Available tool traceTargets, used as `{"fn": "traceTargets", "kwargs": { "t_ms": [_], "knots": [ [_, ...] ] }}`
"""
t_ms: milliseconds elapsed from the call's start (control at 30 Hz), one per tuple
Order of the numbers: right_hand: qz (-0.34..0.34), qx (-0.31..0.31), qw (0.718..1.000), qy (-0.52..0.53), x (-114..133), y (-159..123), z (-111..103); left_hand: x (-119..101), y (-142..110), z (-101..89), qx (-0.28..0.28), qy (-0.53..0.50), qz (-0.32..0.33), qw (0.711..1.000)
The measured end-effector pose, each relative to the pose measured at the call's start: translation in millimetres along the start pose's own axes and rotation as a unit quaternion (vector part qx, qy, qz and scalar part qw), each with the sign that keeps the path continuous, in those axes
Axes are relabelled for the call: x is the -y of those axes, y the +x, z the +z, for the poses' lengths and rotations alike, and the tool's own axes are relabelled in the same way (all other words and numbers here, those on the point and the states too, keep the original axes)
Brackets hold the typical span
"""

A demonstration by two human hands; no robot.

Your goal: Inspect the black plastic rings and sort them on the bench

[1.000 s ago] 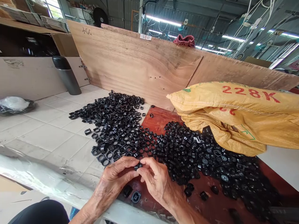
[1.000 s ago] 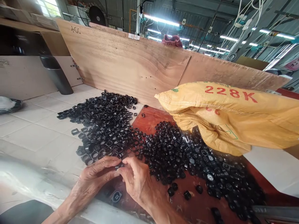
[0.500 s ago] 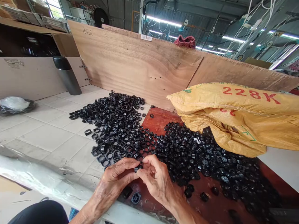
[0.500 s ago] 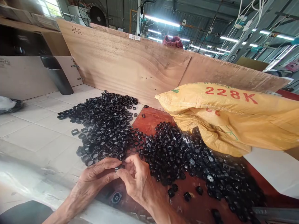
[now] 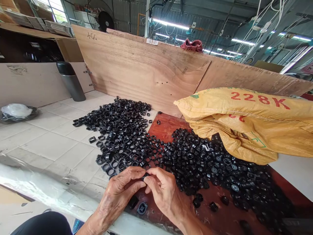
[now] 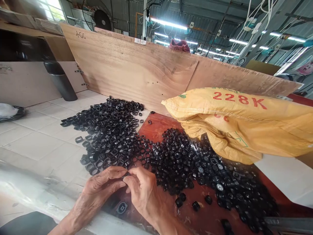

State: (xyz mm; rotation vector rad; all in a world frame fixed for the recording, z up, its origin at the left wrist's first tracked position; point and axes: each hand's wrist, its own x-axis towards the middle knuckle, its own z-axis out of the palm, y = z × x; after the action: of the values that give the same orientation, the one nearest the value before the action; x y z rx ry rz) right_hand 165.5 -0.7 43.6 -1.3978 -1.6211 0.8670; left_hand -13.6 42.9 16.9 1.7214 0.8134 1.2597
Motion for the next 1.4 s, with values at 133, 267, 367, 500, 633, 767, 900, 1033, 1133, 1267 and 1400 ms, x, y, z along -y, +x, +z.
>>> {"fn": "traceTargets", "kwargs": {
  "t_ms": [133, 267, 367, 500, 633, 767, 900, 1033, 1133, 1267, 1400],
  "knots": [
    [0.033, -0.01, 0.994, 0.101, 1.2, 4.7, 0.9, 1.3, 0.9, -1.0, -0.003, -0.046, -0.075, 0.996],
    [-0.082, -0.033, 0.994, 0.067, -3.6, 5.5, -0.5, -5.3, 3.3, -5.2, 0.023, -0.098, -0.146, 0.984],
    [-0.127, -0.029, 0.99, 0.047, -5.7, 4.8, -1.4, -8.8, 4.3, -7.2, 0.039, -0.128, -0.195, 0.972],
    [-0.047, -0.037, 0.998, 0.026, -8.4, 1.2, -0.2, -4.1, 2.5, -5.6, 0.019, -0.128, -0.173, 0.976],
    [0.011, -0.015, 1.0, 0.01, -11.2, -2.5, 1.3, -1.5, 0.4, -3.6, 0.029, -0.084, -0.11, 0.99],
    [0.002, 0.026, 1.0, 0.015, -4.5, -2.2, -2.2, -4.5, 0.7, -4.4, 0.007, -0.077, -0.123, 0.989],
    [0.022, 0.062, 0.997, -0.027, 3.5, -1.3, -6.0, -4.1, 1.3, -5.1, -0.019, -0.081, -0.139, 0.987],
    [0.024, 0.037, 0.998, -0.053, 2.8, -2.3, -4.7, -2.8, 1.8, -5.1, -0.028, -0.076, -0.142, 0.987],
    [0.012, 0.055, 0.998, -0.029, 1.3, -2.8, -3.5, -3.4, 1.7, -5.0, -0.034, -0.084, -0.152, 0.984],
    [0.011, 0.029, 0.999, -0.031, 1.6, -1.3, -4.0, -3.7, 1.2, -5.1, -0.033, -0.087, -0.145, 0.985],
    [0.037, 0.032, 0.999, -0.022, 3.1, 0.1, -4.4, -3.6, 1.2, -5.3, -0.018, -0.079, -0.122, 0.989]
  ]
}}
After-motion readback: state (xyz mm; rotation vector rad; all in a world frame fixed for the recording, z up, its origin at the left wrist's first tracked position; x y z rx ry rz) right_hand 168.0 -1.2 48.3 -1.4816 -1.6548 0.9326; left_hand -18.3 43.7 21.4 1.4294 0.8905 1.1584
